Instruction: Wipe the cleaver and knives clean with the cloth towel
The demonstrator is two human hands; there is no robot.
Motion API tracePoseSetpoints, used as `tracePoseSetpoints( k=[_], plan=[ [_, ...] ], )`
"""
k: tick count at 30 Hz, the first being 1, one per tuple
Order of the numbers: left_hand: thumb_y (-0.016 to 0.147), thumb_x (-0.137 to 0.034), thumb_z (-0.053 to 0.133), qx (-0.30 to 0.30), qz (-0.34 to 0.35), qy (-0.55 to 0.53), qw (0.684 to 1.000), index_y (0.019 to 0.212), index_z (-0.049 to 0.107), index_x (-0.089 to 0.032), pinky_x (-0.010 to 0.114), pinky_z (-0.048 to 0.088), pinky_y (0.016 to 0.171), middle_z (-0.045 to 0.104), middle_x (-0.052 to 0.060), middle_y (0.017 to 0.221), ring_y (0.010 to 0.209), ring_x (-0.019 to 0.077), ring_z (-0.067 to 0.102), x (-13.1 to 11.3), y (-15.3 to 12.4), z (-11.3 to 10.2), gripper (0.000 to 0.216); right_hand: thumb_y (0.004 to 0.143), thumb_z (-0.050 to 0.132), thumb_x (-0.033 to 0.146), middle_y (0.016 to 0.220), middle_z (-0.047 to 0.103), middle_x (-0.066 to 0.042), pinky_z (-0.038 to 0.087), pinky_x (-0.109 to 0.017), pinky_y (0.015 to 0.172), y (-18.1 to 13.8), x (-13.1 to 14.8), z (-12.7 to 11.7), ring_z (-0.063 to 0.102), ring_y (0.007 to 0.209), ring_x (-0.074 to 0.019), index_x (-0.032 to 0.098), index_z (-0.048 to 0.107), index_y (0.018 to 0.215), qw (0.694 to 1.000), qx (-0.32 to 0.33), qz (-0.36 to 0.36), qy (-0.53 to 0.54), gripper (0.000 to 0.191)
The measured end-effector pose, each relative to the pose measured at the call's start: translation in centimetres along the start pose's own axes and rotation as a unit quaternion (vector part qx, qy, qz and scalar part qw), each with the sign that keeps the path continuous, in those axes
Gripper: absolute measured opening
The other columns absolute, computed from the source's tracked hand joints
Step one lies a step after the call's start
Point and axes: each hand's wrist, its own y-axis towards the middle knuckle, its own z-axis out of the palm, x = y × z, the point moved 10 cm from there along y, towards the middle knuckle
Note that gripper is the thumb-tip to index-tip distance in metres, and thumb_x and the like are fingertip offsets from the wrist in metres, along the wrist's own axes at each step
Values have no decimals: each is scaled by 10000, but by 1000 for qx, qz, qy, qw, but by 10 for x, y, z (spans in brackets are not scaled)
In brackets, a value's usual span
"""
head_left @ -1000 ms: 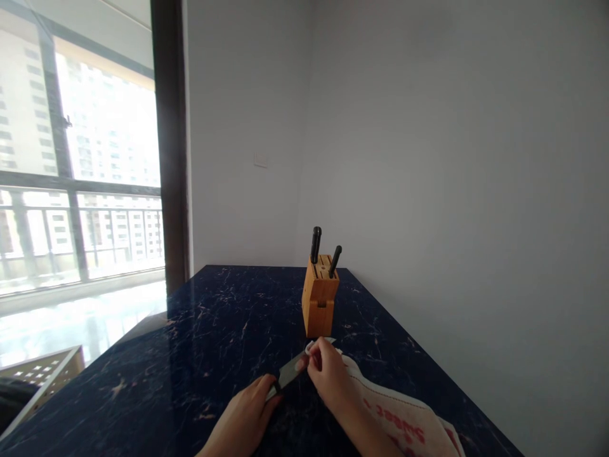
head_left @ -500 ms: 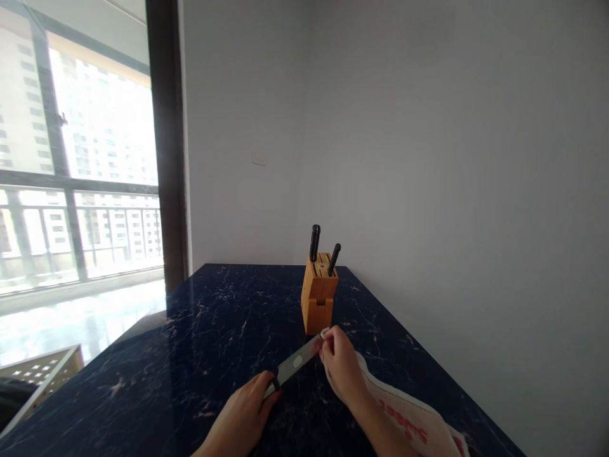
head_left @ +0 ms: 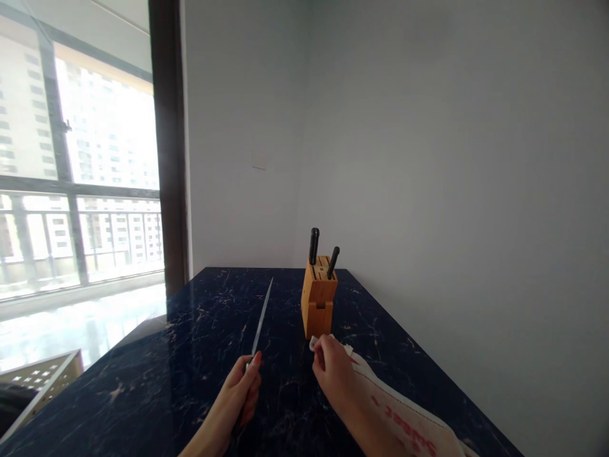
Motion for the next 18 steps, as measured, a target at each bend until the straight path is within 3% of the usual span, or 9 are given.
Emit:
tracePoseSetpoints(
  k=[3, 5, 7, 9, 12, 16, 18],
  plan=[
    [707, -586, 528, -5, 14, -64, 998, 774, 516, -192, 157, 359, 370, 434, -94, 491, 378, 52, 399, -7, -3, 1, 399, 681, 466, 63, 779, 534, -28, 348, -353, 761, -6, 29, 2, 482, 800, -206, 203, 508, 750, 996, 16, -29, -87, 161],
    [692, -566, 564, -16, 28, -94, 995, 790, 574, -173, 219, 483, 595, 571, -35, 628, 580, 106, 563, -8, -3, -3, 405, 722, 502, 123, 836, 539, -36, 339, -352, 784, -12, 47, 4, 472, 833, -209, 203, 527, 831, 996, 23, -45, -68, 137],
    [686, -557, 580, -26, 30, -119, 992, 843, 615, -166, 270, 469, 780, 638, 16, 794, 802, 169, 603, -2, 0, -7, 423, 779, 516, 226, 842, 551, -34, 349, -323, 768, -20, 61, 10, 478, 830, -198, 205, 542, 864, 997, 51, -57, -13, 92],
    [702, -552, 567, -19, 22, -129, 991, 895, 630, -168, 293, 442, 845, 651, 39, 894, 914, 198, 584, 6, 2, -7, 435, 819, 497, 327, 799, 570, -22, 359, -290, 733, -29, 71, 23, 494, 804, -185, 212, 564, 843, 992, 104, -58, 47, 136],
    [749, -534, 525, 17, 26, -104, 994, 936, 629, -176, 301, 416, 870, 653, 34, 913, 919, 190, 575, 7, 2, 2, 418, 825, 485, 422, 803, 592, -17, 369, -255, 703, -40, 74, 41, 526, 784, -168, 215, 583, 878, 978, 167, -23, 123, 236],
    [801, -493, 476, 77, 63, -30, 995, 1075, 574, -203, 297, 381, 886, 646, 15, 906, 946, 184, 552, -8, -1, 11, 410, 868, 431, 373, 855, 593, -12, 369, -235, 698, -38, 65, 43, 536, 793, -146, 218, 568, 940, 971, 175, 8, 165, 219],
    [770, -509, 509, 29, 78, -1, 997, 1076, 574, -199, 292, 394, 845, 643, 16, 903, 928, 190, 550, -13, 4, -5, 440, 877, 418, 356, 833, 581, -10, 359, -247, 711, -32, 64, 36, 516, 792, -148, 215, 569, 904, 977, 156, -18, 141, 209]
  ],
)
